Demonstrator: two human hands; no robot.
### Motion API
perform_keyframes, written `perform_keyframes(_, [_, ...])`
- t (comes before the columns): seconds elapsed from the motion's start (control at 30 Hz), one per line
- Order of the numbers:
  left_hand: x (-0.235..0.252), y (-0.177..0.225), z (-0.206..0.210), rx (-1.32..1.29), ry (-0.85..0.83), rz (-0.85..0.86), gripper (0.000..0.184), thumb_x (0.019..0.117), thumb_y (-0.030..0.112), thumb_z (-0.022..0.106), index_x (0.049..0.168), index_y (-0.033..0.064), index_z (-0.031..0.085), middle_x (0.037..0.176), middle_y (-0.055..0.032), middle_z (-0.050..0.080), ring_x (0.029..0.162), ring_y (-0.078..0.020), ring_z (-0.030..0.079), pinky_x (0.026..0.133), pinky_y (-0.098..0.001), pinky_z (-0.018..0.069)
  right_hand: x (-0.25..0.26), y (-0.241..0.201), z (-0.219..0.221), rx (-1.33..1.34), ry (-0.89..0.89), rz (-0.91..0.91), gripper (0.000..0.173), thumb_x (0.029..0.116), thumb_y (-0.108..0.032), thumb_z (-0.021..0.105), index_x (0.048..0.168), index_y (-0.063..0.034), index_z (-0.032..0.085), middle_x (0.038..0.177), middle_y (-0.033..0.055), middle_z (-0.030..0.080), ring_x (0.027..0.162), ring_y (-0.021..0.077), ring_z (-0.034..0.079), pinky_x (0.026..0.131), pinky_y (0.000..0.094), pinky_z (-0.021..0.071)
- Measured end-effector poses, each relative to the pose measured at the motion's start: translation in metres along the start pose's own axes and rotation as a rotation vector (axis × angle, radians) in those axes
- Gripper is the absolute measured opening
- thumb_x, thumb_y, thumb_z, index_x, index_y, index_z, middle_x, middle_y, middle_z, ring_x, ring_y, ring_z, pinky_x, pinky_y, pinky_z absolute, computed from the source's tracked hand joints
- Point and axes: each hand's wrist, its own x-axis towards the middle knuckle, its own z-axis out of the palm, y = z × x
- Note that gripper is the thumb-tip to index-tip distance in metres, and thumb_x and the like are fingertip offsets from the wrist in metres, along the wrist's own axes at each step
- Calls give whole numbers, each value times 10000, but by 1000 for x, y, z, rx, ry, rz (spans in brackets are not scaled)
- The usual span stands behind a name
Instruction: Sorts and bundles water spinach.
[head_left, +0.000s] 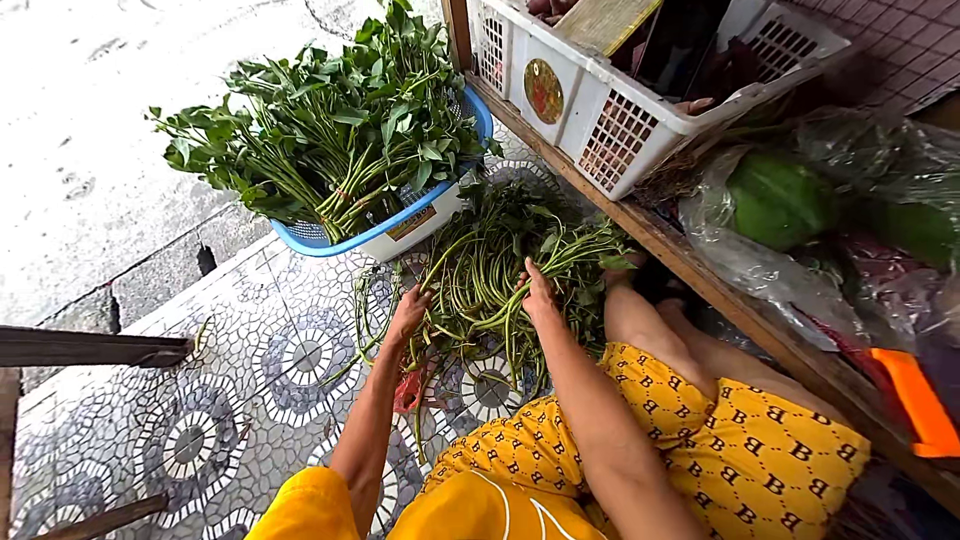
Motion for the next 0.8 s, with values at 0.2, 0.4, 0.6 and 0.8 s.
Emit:
perform_keyframes(0.2, [-25,4,26,-279,-81,-10,281,1108,166,415,1222,3,613,768,32,554,548,-22,444,505,-179,371,-8,9,10,-24,-172,61,266,1038,-267,631,1193,-51,611,839,60,653,567,114,560,528,259,505])
perform_keyframes(0.4, [-41,12,54,-378,-179,4,278,1107,147,397,1203,8,618,722,54,525,532,-18,423,497,-174,359,-18,10,18,44,-186,52,283,1038,-232,627,1286,-101,593,944,49,647,619,100,561,545,243,489])
perform_keyframes(0.6, [-49,15,62,-370,-259,38,252,1083,175,464,1169,12,635,729,58,534,569,-15,465,540,-179,405,-16,1,12,53,-191,-1,240,1056,-223,590,1281,-139,586,1008,13,666,613,64,534,545,221,466])
perform_keyframes(0.8, [-51,-23,1,-476,195,-103,333,1128,205,367,1140,-18,615,673,45,489,504,-22,418,485,-173,375,-10,-6,7,-5,-51,-35,177,1039,-211,623,1169,-91,612,804,-2,589,562,67,527,511,215,476])
